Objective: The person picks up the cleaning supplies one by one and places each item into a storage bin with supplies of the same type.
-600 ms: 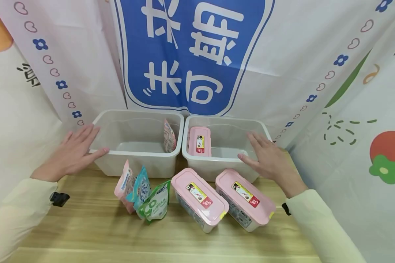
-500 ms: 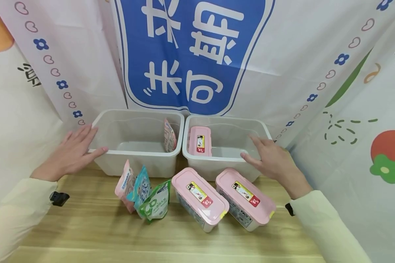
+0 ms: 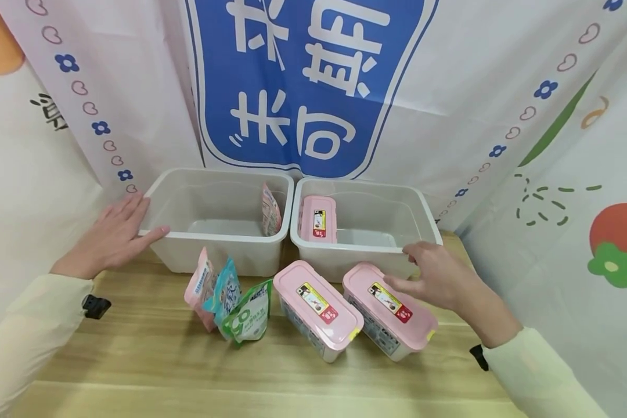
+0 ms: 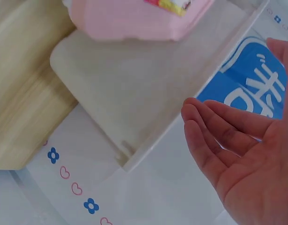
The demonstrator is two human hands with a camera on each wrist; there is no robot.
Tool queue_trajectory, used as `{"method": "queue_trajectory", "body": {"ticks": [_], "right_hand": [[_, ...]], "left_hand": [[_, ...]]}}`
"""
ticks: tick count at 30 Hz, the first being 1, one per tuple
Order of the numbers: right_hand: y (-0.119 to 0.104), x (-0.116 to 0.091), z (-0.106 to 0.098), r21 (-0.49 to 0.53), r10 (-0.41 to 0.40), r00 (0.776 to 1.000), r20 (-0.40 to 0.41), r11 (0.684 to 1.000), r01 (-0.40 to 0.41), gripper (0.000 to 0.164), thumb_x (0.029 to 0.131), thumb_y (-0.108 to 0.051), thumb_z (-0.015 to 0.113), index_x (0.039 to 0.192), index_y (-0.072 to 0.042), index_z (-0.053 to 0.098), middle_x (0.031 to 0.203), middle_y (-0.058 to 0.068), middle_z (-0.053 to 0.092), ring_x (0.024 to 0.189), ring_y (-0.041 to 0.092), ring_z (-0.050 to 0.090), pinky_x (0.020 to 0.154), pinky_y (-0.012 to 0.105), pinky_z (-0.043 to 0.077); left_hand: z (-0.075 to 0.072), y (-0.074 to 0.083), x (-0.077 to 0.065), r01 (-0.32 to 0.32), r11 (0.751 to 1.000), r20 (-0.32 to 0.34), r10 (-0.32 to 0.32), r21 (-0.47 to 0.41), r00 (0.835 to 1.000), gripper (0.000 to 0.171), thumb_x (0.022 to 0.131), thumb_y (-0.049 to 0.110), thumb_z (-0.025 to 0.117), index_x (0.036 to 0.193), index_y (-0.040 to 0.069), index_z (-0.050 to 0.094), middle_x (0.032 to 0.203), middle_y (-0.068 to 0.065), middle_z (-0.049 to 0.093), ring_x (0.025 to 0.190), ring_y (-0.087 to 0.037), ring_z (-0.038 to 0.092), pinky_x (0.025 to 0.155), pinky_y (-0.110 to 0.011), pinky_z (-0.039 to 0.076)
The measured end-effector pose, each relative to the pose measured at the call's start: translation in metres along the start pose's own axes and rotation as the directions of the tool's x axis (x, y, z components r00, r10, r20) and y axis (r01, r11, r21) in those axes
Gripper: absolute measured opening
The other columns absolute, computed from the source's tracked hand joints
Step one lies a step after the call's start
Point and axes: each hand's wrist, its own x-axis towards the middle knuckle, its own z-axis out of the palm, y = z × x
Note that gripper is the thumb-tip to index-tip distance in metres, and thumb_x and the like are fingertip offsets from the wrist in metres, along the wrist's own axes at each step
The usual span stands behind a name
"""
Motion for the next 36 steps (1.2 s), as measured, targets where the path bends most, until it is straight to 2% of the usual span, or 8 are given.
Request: {"method": "queue_trajectory", "body": {"ticks": [3, 6, 10, 15, 21, 24, 30, 36], "right_hand": [[-0.003, -0.007, 0.007, 0.045, -0.015, 1.0, 0.005, 0.999, 0.015, 0.035, 0.086, -0.046, 0.085, 0.095, -0.017, 0.067, 0.083, -0.003, 0.062, 0.072, 0.01, 0.054, 0.065, 0.028, 0.047], [-0.004, -0.013, 0.013, 0.053, -0.016, 1.0, 0.011, 0.998, 0.015, 0.036, 0.084, -0.049, 0.085, 0.092, -0.02, 0.064, 0.085, -0.003, 0.064, 0.074, 0.01, 0.056, 0.066, 0.029, 0.049], [-0.005, -0.017, 0.023, 0.019, -0.001, 0.999, 0.036, 1.0, 0.001, 0.046, 0.08, -0.056, 0.085, 0.087, -0.018, 0.061, 0.084, -0.004, 0.063, 0.074, 0.009, 0.054, 0.065, 0.028, 0.047], [-0.005, -0.023, 0.038, 0.011, 0.013, 0.999, 0.052, 1.0, -0.013, 0.056, 0.075, -0.063, 0.086, 0.093, -0.014, 0.065, 0.083, -0.005, 0.063, 0.072, 0.006, 0.051, 0.062, 0.023, 0.044], [-0.006, -0.026, 0.048, -0.032, -0.002, 1.0, 0.017, 0.999, 0.002, 0.064, 0.072, -0.071, 0.084, 0.094, -0.013, 0.065, 0.078, -0.007, 0.057, 0.07, 0.005, 0.048, 0.059, 0.021, 0.042], [-0.007, -0.025, 0.051, -0.059, 0.0, 1.0, 0.003, 0.998, 0.0, 0.065, 0.07, -0.072, 0.084, 0.091, -0.014, 0.063, 0.077, -0.006, 0.057, 0.069, 0.007, 0.048, 0.06, 0.022, 0.04], [-0.01, -0.022, 0.055, -0.072, 0.037, 0.999, 0.018, 0.997, -0.036, 0.074, 0.067, -0.071, 0.085, 0.099, -0.007, 0.067, 0.083, -0.003, 0.061, 0.072, 0.01, 0.052, 0.06, 0.026, 0.045], [-0.01, -0.016, 0.06, -0.083, 0.069, 0.997, 0.041, 0.994, -0.066, 0.072, 0.067, -0.068, 0.084, 0.098, -0.005, 0.067, 0.084, 0.0, 0.061, 0.072, 0.012, 0.052, 0.059, 0.027, 0.046]], "left_hand": [[0.0, 0.001, 0.001, -0.009, 1.0, 0.002, 0.009, -0.001, 1.0, 0.103, 0.106, 0.069, 0.035, 0.165, -0.01, 0.003, 0.172, -0.036, 0.0, 0.16, -0.056, 0.004, 0.128, -0.073, 0.004], [0.001, 0.001, 0.003, -0.016, 1.0, 0.007, 0.016, -0.001, 1.0, 0.103, 0.107, 0.068, 0.035, 0.164, -0.011, 0.002, 0.172, -0.037, 0.0, 0.16, -0.056, 0.004, 0.128, -0.073, 0.005], [0.0, -0.002, 0.001, -0.013, 1.0, 0.007, 0.013, 0.001, 1.0, 0.103, 0.107, 0.068, 0.034, 0.164, -0.011, 0.002, 0.172, -0.037, 0.001, 0.16, -0.056, 0.005, 0.128, -0.072, 0.006], [0.002, -0.004, 0.001, -0.016, 1.0, 0.013, 0.016, 0.0, 1.0, 0.103, 0.107, 0.068, 0.034, 0.164, -0.011, 0.002, 0.172, -0.037, 0.0, 0.16, -0.056, 0.005, 0.129, -0.071, 0.007], [0.002, -0.002, 0.003, -0.015, 1.0, 0.028, 0.015, -0.009, 0.999, 0.104, 0.107, 0.069, 0.032, 0.164, -0.011, -0.002, 0.172, -0.036, -0.005, 0.161, -0.055, 0.002, 0.13, -0.069, 0.006], [0.003, -0.001, 0.003, -0.017, 1.0, 0.031, 0.018, -0.014, 0.999, 0.103, 0.107, 0.068, 0.031, 0.163, -0.012, -0.002, 0.172, -0.034, -0.009, 0.161, -0.055, -0.001, 0.13, -0.069, 0.005], [0.004, 0.0, 0.004, -0.018, 1.0, 0.037, 0.019, -0.019, 0.999, 0.103, 0.107, 0.069, 0.03, 0.163, -0.011, -0.004, 0.172, -0.033, -0.011, 0.161, -0.054, -0.004, 0.131, -0.067, 0.003], [0.003, -0.001, 0.003, -0.012, 1.0, 0.042, 0.012, -0.015, 0.999, 0.105, 0.107, 0.07, 0.03, 0.163, -0.011, -0.005, 0.172, -0.033, -0.011, 0.161, -0.053, -0.005, 0.131, -0.067, 0.003]]}}
